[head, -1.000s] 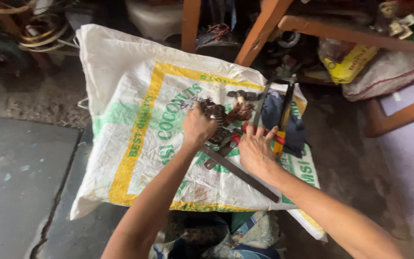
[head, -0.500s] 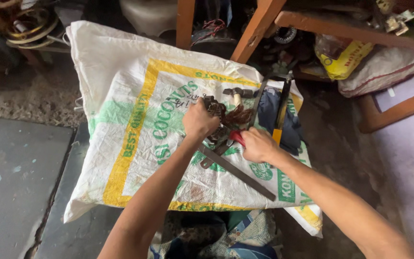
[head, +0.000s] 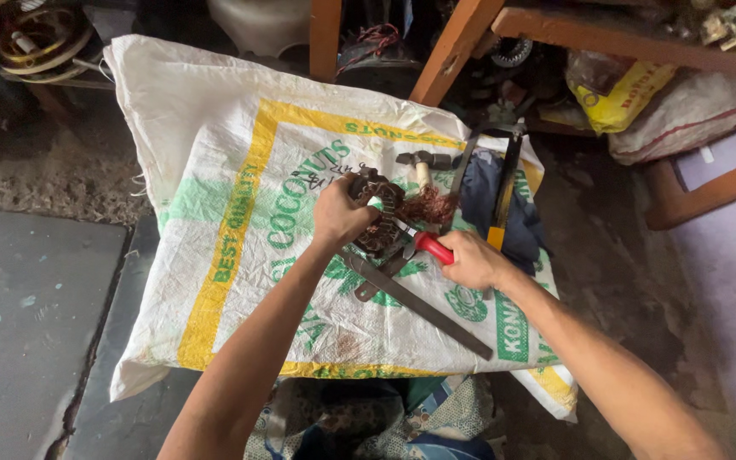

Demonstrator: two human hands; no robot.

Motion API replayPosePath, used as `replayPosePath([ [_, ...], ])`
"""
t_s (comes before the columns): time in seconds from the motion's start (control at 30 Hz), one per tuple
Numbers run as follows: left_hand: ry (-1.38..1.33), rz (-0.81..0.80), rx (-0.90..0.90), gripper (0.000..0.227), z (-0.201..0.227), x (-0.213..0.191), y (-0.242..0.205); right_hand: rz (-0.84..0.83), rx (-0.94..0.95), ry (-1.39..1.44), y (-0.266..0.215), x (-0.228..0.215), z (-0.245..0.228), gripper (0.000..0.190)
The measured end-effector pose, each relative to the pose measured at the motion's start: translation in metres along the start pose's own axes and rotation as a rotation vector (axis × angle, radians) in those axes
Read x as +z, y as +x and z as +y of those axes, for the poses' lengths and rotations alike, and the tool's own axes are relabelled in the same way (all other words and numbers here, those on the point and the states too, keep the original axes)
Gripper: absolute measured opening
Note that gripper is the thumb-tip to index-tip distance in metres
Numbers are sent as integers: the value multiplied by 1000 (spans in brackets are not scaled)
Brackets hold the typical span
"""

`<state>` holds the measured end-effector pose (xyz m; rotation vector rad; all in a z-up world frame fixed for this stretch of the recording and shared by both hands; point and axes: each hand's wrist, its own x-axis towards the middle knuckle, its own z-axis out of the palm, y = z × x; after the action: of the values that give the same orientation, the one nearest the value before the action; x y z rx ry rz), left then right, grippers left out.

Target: The person manipulates the copper coils of a motor component using a pair of shears to cut and strip wires on a white bag.

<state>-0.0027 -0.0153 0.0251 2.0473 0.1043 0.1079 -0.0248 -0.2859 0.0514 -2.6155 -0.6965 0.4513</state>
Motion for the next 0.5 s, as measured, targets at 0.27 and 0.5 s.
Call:
replayPosePath([
  [0.27,-307,39,122,71,-27,-1,-8,7,-63,371,-11,19,4,5],
  [0.5,-569,-68,96,80,-60,-5,1,-219,-97,1126,-10,30,-3,7],
])
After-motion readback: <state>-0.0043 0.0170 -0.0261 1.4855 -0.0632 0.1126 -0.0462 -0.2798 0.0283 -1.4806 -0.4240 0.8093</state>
